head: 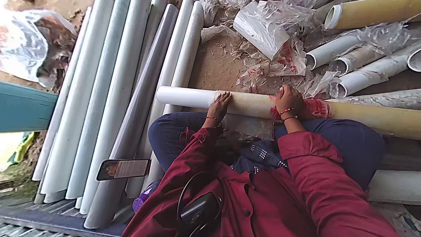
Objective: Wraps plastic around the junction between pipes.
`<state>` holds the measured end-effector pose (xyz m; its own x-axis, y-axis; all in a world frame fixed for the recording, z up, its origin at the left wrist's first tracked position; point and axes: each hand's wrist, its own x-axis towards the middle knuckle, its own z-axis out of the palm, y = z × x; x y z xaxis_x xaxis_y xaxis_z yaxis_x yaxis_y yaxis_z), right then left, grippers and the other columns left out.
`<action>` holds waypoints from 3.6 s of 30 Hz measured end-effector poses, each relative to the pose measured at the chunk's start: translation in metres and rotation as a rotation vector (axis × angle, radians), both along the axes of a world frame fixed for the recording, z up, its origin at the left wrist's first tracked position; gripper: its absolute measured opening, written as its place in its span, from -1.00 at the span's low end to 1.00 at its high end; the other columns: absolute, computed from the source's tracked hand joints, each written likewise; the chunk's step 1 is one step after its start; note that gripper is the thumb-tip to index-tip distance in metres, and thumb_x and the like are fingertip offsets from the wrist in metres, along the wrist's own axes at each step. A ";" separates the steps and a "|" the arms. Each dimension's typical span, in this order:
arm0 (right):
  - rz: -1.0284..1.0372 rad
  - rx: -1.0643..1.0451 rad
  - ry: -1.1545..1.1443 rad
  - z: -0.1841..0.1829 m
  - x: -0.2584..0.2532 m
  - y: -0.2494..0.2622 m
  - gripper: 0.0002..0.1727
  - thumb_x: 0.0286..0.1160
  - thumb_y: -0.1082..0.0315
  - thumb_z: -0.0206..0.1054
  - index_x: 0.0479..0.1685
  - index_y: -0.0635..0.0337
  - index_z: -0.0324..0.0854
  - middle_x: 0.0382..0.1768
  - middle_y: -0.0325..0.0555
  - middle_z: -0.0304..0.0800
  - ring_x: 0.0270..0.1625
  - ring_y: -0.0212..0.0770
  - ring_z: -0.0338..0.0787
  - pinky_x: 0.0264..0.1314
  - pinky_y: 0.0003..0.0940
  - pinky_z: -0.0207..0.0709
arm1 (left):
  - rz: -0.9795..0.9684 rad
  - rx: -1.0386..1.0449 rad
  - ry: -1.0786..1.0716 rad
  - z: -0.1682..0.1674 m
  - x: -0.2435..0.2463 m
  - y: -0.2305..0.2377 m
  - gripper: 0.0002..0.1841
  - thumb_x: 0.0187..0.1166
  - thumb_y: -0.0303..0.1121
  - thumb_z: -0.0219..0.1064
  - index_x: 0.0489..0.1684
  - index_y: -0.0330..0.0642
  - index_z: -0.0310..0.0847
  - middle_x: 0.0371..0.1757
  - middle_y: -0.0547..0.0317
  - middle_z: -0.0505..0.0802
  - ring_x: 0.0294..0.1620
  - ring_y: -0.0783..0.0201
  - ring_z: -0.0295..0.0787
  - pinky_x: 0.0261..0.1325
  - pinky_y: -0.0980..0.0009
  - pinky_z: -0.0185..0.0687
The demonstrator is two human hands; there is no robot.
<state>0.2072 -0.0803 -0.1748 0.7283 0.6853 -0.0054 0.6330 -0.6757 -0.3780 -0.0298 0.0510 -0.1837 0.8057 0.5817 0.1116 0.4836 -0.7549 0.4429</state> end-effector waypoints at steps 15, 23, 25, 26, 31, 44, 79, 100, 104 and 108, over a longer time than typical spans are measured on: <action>-0.011 -0.030 -0.015 0.000 0.000 0.002 -0.57 0.84 0.31 -0.05 0.29 0.43 0.63 0.17 0.37 0.82 0.30 0.34 0.78 0.41 0.24 0.46 | 0.096 0.026 -0.078 0.003 0.002 -0.008 -0.78 0.60 -0.60 0.31 0.04 -0.38 0.86 -0.06 -0.33 0.86 0.08 -0.32 0.79 0.22 -0.12 0.65; -0.005 -0.008 -0.023 0.000 -0.001 -0.003 -0.59 0.82 0.32 -0.03 0.24 0.45 0.64 0.10 0.38 0.84 0.23 0.35 0.81 0.35 0.25 0.50 | -0.051 0.154 -0.056 0.003 -0.030 -0.051 -0.74 0.40 -0.76 0.30 -0.10 -0.39 0.88 -0.31 -0.25 0.83 -0.21 -0.22 0.85 -0.09 0.00 0.76; -0.018 -0.015 -0.013 0.001 0.000 -0.003 -0.58 0.82 0.31 -0.03 0.27 0.43 0.64 0.12 0.35 0.84 0.25 0.31 0.81 0.37 0.22 0.51 | -0.051 0.148 -0.034 0.008 -0.034 -0.063 -0.72 0.37 -0.76 0.33 -0.06 -0.39 0.88 -0.30 -0.24 0.84 -0.20 -0.22 0.86 -0.09 0.00 0.77; -0.024 -0.023 -0.005 0.002 -0.001 -0.003 -0.58 0.83 0.30 -0.03 0.29 0.42 0.63 0.14 0.34 0.83 0.27 0.31 0.81 0.39 0.22 0.50 | -0.053 0.147 -0.028 0.009 -0.035 -0.065 -0.72 0.37 -0.76 0.33 -0.06 -0.39 0.88 -0.31 -0.23 0.85 -0.20 -0.21 0.86 -0.08 0.01 0.77; -0.029 0.028 -0.043 -0.007 -0.004 -0.002 -0.57 0.83 0.31 -0.05 0.26 0.42 0.66 0.14 0.35 0.83 0.27 0.35 0.79 0.37 0.24 0.48 | -0.037 0.241 -0.099 0.003 -0.037 -0.063 -0.74 0.44 -0.65 0.28 -0.05 -0.36 0.88 -0.29 -0.18 0.88 -0.24 -0.13 0.90 -0.18 0.05 0.81; -0.028 0.028 -0.048 -0.004 -0.005 -0.002 -0.58 0.82 0.32 -0.01 0.28 0.42 0.67 0.14 0.33 0.84 0.26 0.33 0.80 0.36 0.21 0.50 | -0.247 -0.090 0.621 0.050 0.088 -0.040 -0.74 0.78 -0.53 0.10 0.27 -0.40 0.61 0.21 -0.36 0.74 0.27 -0.34 0.70 0.15 -0.16 0.62; -0.250 -0.102 0.014 0.008 0.025 -0.018 -0.59 0.83 0.31 -0.04 0.33 0.34 0.62 0.17 0.29 0.83 0.34 0.29 0.76 0.39 0.22 0.46 | -0.364 0.216 -0.121 -0.027 0.059 -0.070 -0.52 0.56 -0.69 0.17 0.49 -0.41 0.59 0.55 -0.17 0.69 0.58 -0.10 0.63 0.69 0.05 0.38; -0.176 -0.058 0.015 0.009 0.030 -0.010 -0.56 0.87 0.27 -0.04 0.45 0.36 0.54 0.21 0.43 0.76 0.32 0.42 0.74 0.37 0.34 0.49 | -0.422 0.016 -0.135 -0.006 0.005 -0.120 -0.52 0.62 -0.64 0.15 0.56 -0.54 0.46 0.58 -0.33 0.63 0.61 -0.17 0.59 0.66 0.07 0.44; -0.225 -0.100 0.035 0.007 0.024 -0.014 -0.54 0.86 0.27 -0.04 0.51 0.31 0.55 0.30 0.38 0.75 0.43 0.34 0.70 0.51 0.27 0.40 | -0.148 0.272 -0.074 0.009 -0.014 -0.102 -0.39 0.60 -0.25 0.34 0.63 -0.38 0.45 0.66 -0.14 0.59 0.68 -0.04 0.53 0.68 -0.09 0.32; -0.213 -0.217 -0.003 0.020 0.015 -0.010 -0.53 0.84 0.33 -0.04 0.56 0.36 0.51 0.39 0.33 0.72 0.52 0.25 0.66 0.62 0.15 0.32 | -0.009 -0.238 0.414 0.005 -0.019 -0.088 -0.31 0.79 -0.05 0.13 0.82 -0.30 0.18 0.89 -0.11 0.19 0.92 -0.17 -0.05 0.88 -0.15 -0.31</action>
